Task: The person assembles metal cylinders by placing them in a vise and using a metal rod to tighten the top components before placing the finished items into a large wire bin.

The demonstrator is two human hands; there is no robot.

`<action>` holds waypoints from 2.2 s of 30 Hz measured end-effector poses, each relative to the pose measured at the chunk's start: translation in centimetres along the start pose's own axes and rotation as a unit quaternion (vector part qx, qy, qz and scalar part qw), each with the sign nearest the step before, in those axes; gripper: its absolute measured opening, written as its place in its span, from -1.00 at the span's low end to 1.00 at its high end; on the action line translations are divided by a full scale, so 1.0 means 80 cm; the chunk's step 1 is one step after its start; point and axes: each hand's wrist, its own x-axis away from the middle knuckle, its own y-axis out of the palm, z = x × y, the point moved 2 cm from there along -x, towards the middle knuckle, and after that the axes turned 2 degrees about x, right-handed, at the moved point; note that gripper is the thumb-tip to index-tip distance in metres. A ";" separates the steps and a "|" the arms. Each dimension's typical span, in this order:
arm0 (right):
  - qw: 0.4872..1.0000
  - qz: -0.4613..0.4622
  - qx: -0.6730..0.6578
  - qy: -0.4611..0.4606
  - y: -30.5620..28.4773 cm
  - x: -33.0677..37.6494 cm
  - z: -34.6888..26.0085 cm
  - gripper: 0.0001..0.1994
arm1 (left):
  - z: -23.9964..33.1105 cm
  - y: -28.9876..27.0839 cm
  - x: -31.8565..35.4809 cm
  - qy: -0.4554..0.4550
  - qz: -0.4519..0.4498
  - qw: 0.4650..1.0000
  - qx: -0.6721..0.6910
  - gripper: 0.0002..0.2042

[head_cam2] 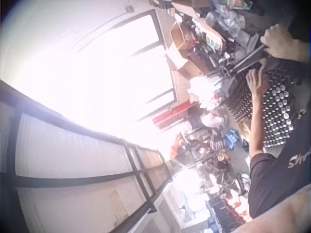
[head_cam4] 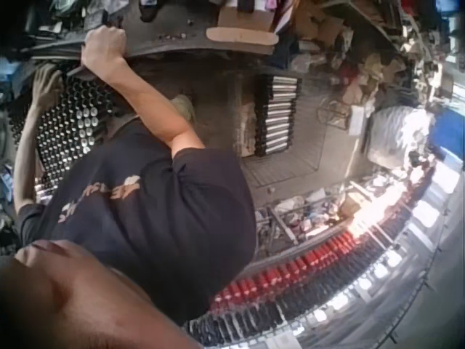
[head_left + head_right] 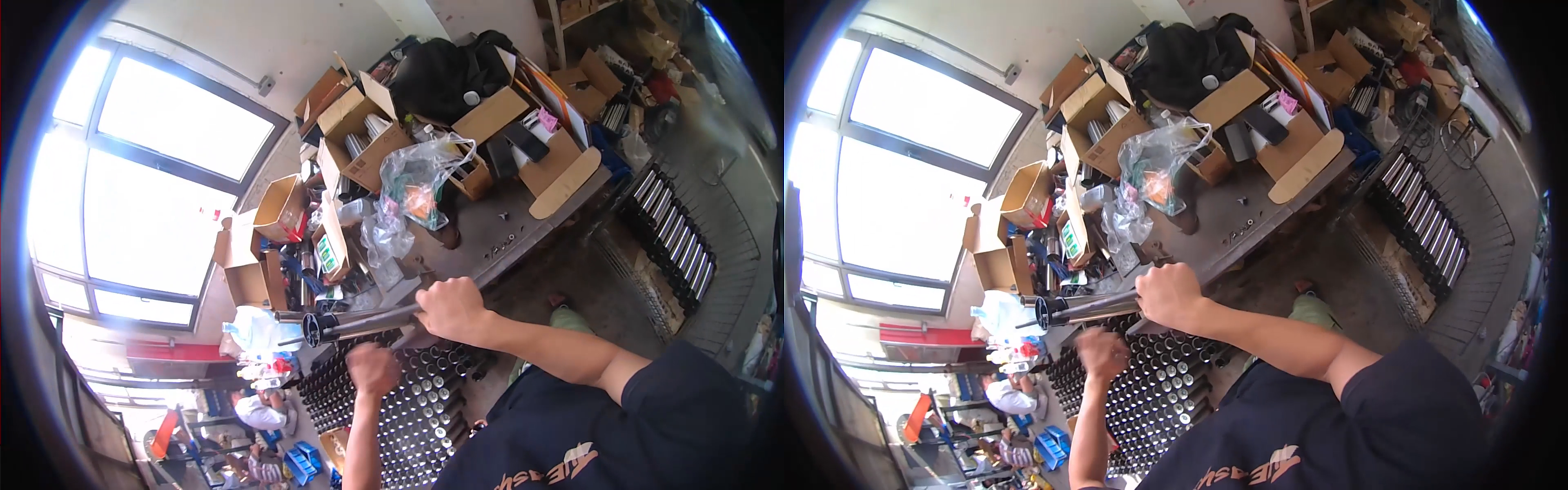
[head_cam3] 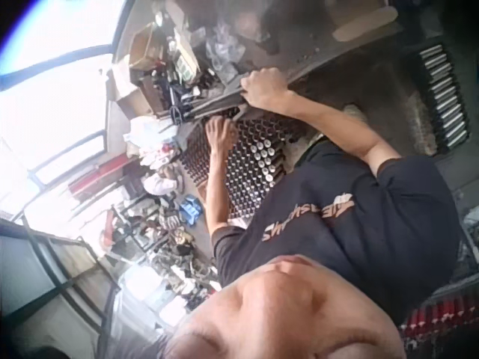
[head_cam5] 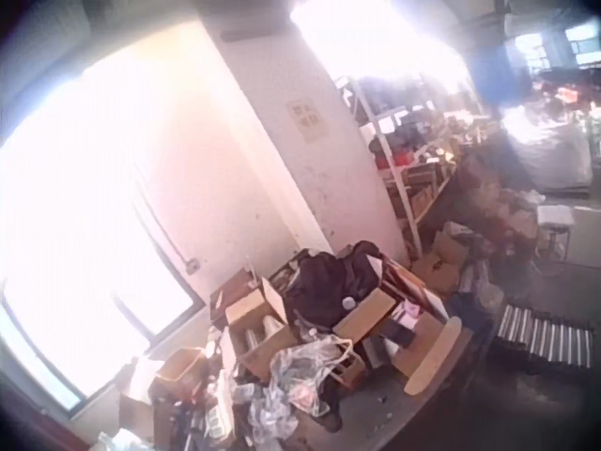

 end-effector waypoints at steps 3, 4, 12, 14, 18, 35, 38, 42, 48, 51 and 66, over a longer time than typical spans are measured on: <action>0.999 0.026 0.011 -0.033 -0.023 -0.024 0.012 -0.85 | 0.042 -0.017 -0.115 0.016 -0.037 0.999 -0.011 -0.76; 0.998 0.031 0.014 -0.044 -0.048 -0.031 0.027 -0.87 | 0.019 -0.014 -0.130 0.002 -0.036 0.988 -0.149 -0.68; 0.992 0.084 0.087 0.026 -0.219 -0.044 0.248 -0.77 | -0.050 -0.014 -0.213 -0.257 -0.563 0.762 -0.191 -0.10; 0.993 0.103 0.046 0.045 -0.209 -0.033 0.291 -0.76 | -0.074 -0.017 -0.204 -0.258 -0.608 0.736 -0.150 -0.17; 0.987 0.122 0.084 0.061 -0.156 0.019 0.361 -0.71 | -0.025 -0.073 -0.185 -0.252 -0.498 0.810 -0.180 -0.29; 0.845 -0.279 -0.251 0.382 0.194 0.188 0.460 -0.64 | 0.249 -0.010 -0.062 -0.234 0.159 -0.032 0.959 -0.15; 0.838 -0.310 -0.264 0.363 0.199 0.165 0.434 -0.62 | 0.257 -0.005 -0.078 -0.187 0.189 -0.086 0.960 -0.13; 0.818 -0.323 -0.279 0.386 0.212 0.149 0.411 -0.62 | 0.252 -0.014 -0.079 -0.159 0.236 -0.089 0.955 -0.14; 0.813 -0.316 -0.272 0.406 0.219 0.158 0.397 -0.64 | 0.235 -0.023 -0.058 -0.237 0.261 -0.030 0.935 -0.19; 0.824 -0.308 -0.252 0.403 0.223 0.167 0.408 -0.64 | 0.229 -0.021 -0.050 -0.202 0.266 -0.054 0.941 -0.19; 0.968 -0.103 -0.029 0.226 0.129 0.202 0.387 -0.29 | 0.227 0.019 -0.058 -0.180 0.267 -0.164 0.932 -0.28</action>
